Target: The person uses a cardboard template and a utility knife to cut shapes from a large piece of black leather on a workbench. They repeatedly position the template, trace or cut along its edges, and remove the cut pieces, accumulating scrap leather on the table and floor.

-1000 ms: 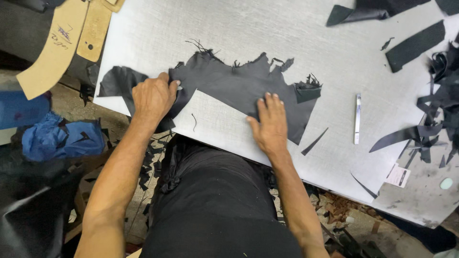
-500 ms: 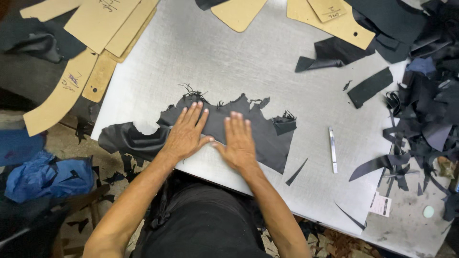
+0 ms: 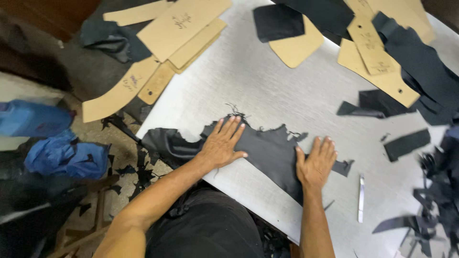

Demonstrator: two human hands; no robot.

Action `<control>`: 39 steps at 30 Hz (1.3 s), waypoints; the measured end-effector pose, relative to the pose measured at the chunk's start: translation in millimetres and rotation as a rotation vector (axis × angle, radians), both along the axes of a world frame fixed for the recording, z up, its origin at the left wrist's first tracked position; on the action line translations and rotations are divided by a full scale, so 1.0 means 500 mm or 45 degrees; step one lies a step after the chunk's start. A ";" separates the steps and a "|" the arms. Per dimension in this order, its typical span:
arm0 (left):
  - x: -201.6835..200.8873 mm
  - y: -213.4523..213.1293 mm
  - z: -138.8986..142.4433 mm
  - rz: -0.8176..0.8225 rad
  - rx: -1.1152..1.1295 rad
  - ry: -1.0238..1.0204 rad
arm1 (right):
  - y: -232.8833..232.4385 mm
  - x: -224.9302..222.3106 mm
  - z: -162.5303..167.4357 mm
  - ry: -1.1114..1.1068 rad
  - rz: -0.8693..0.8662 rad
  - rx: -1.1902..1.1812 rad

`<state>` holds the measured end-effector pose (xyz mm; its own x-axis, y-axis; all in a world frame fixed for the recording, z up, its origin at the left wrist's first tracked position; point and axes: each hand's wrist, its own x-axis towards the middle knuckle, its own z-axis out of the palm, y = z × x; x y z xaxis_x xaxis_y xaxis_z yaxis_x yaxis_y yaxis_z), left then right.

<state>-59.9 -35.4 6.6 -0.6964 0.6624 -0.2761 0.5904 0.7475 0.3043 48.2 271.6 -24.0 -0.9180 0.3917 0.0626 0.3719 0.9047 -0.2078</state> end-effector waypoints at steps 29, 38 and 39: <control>-0.571 -0.352 0.046 0.212 -0.132 0.640 | 0.004 0.013 -0.018 0.187 -0.012 0.006; -0.660 -0.478 0.148 0.409 0.413 1.123 | 0.011 0.022 -0.029 0.264 0.062 0.055; -0.652 -0.486 0.156 0.448 0.461 1.114 | 0.013 0.024 -0.032 0.276 0.081 0.049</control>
